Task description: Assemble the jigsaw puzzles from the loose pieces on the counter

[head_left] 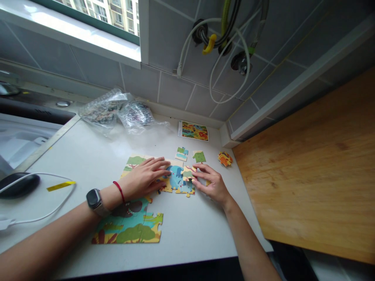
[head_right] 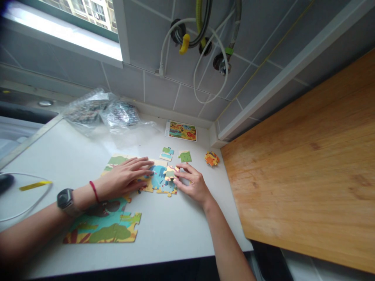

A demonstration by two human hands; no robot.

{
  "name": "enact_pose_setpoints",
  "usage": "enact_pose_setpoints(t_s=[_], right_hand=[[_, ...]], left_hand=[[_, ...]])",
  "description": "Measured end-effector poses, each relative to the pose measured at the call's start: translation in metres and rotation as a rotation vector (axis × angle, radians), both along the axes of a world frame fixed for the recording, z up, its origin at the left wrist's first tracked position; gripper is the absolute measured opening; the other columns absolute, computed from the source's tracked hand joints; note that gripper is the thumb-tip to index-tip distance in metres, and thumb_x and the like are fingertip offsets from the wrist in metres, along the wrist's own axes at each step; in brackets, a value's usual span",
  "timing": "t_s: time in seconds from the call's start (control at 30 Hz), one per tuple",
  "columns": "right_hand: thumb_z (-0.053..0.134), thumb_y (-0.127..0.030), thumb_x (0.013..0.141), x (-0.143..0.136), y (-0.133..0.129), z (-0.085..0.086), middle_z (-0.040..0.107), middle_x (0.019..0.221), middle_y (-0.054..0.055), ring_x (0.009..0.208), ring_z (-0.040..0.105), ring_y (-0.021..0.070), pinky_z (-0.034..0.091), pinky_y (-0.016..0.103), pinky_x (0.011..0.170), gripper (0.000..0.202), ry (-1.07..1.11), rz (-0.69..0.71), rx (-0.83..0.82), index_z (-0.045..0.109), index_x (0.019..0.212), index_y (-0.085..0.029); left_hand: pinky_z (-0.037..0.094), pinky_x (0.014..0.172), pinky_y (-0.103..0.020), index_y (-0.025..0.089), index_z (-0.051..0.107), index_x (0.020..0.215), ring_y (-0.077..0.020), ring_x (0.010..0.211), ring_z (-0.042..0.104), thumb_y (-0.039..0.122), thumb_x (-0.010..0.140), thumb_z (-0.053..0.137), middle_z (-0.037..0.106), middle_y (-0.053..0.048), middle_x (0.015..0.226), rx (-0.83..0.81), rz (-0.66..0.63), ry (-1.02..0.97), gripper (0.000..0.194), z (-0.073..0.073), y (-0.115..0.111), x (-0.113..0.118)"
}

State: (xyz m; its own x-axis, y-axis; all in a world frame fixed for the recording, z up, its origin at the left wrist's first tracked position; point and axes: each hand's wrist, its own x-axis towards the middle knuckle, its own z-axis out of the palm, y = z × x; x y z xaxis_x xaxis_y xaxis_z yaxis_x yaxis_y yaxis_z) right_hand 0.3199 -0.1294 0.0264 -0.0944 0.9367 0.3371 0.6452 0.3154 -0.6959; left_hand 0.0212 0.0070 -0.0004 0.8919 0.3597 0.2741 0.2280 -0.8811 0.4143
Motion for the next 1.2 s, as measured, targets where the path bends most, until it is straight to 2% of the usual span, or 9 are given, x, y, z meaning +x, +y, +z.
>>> enact_pose_setpoints(t_s=[0.13,0.23,0.33,0.43,0.53,0.67,0.83,1.0,1.2], right_hand=[[0.081,-0.021,0.091,0.0,-0.003,0.001,0.071,0.139,0.012,0.128,0.07,0.0249,0.059,0.041,0.112,0.033,-0.018,0.089,-0.044,0.082,0.123,-0.027],[0.081,-0.021,0.091,0.0,-0.004,-0.001,0.071,0.138,0.012,0.127,0.071,0.0257,0.06,0.042,0.111,0.034,-0.064,0.09,-0.071,0.081,0.124,-0.027],[0.079,-0.023,0.092,0.001,-0.004,-0.003,0.071,0.139,0.011,0.125,0.072,0.0257,0.061,0.043,0.11,0.032,-0.099,0.085,-0.073,0.081,0.124,-0.028],[0.076,-0.024,0.095,-0.002,-0.005,-0.002,0.071,0.139,0.011,0.125,0.072,0.0256,0.062,0.044,0.108,0.029,-0.127,0.075,-0.032,0.082,0.123,-0.028],[0.076,-0.024,0.095,-0.016,-0.009,0.004,0.072,0.138,0.011,0.125,0.072,0.026,0.064,0.043,0.105,0.028,-0.144,0.099,0.005,0.081,0.122,-0.028],[0.077,-0.025,0.096,-0.053,-0.022,0.009,0.072,0.138,0.013,0.124,0.072,0.0261,0.064,0.043,0.104,0.031,-0.129,0.188,0.037,0.079,0.126,-0.025],[0.069,-0.025,0.101,-0.091,-0.038,-0.002,0.07,0.14,0.017,0.128,0.07,0.0283,0.057,0.052,0.115,0.026,-0.214,0.211,0.107,0.078,0.125,-0.02],[0.069,-0.025,0.1,-0.099,-0.043,-0.014,0.07,0.142,0.017,0.13,0.069,0.0286,0.057,0.051,0.116,0.028,-0.292,0.172,0.149,0.078,0.126,-0.02],[0.065,-0.02,0.102,-0.101,-0.047,-0.014,0.066,0.148,0.019,0.14,0.064,0.0285,0.052,0.052,0.12,0.032,-0.359,0.196,0.121,0.075,0.133,-0.018]], left_hand=[[0.038,0.125,-0.058,0.03,0.066,0.142,-0.0356,0.15,0.048,0.056,0.103,0.062,0.056,-0.007,0.16,0.001,-0.009,0.046,0.046,0.003,0.0,-0.002],[0.037,0.124,-0.058,0.034,0.064,0.145,-0.0331,0.151,0.048,0.042,0.109,0.054,0.055,-0.004,0.162,0.006,0.002,0.076,0.038,0.003,0.006,-0.004],[0.042,0.12,-0.055,0.037,0.066,0.144,-0.0298,0.149,0.051,0.025,0.111,0.045,0.056,-0.001,0.161,0.007,0.044,0.1,0.041,0.0,0.017,-0.007],[0.046,0.116,-0.056,0.038,0.069,0.141,-0.0331,0.15,0.05,0.028,0.112,0.046,0.058,-0.001,0.159,0.023,0.096,0.113,0.038,-0.002,0.026,-0.009],[0.047,0.115,-0.058,0.039,0.069,0.141,-0.0369,0.153,0.044,0.03,0.111,0.049,0.056,-0.002,0.161,0.055,0.129,0.103,0.037,-0.004,0.029,-0.009],[0.046,0.117,-0.058,0.036,0.071,0.138,-0.0372,0.152,0.046,0.032,0.111,0.049,0.058,-0.004,0.159,0.064,0.147,0.098,0.035,-0.004,0.027,-0.007],[0.046,0.117,-0.058,0.033,0.072,0.137,-0.0381,0.151,0.047,0.032,0.111,0.049,0.058,-0.004,0.158,0.063,0.153,0.095,0.034,-0.003,0.026,-0.006],[0.047,0.115,-0.057,0.031,0.071,0.137,-0.0375,0.149,0.048,0.032,0.111,0.049,0.059,-0.007,0.157,0.084,0.14,0.082,0.034,-0.002,0.025,-0.007],[0.046,0.114,-0.055,0.028,0.073,0.131,-0.0357,0.145,0.05,0.03,0.111,0.049,0.061,-0.009,0.153,0.1,0.146,0.071,0.032,0.0,0.022,-0.006]])
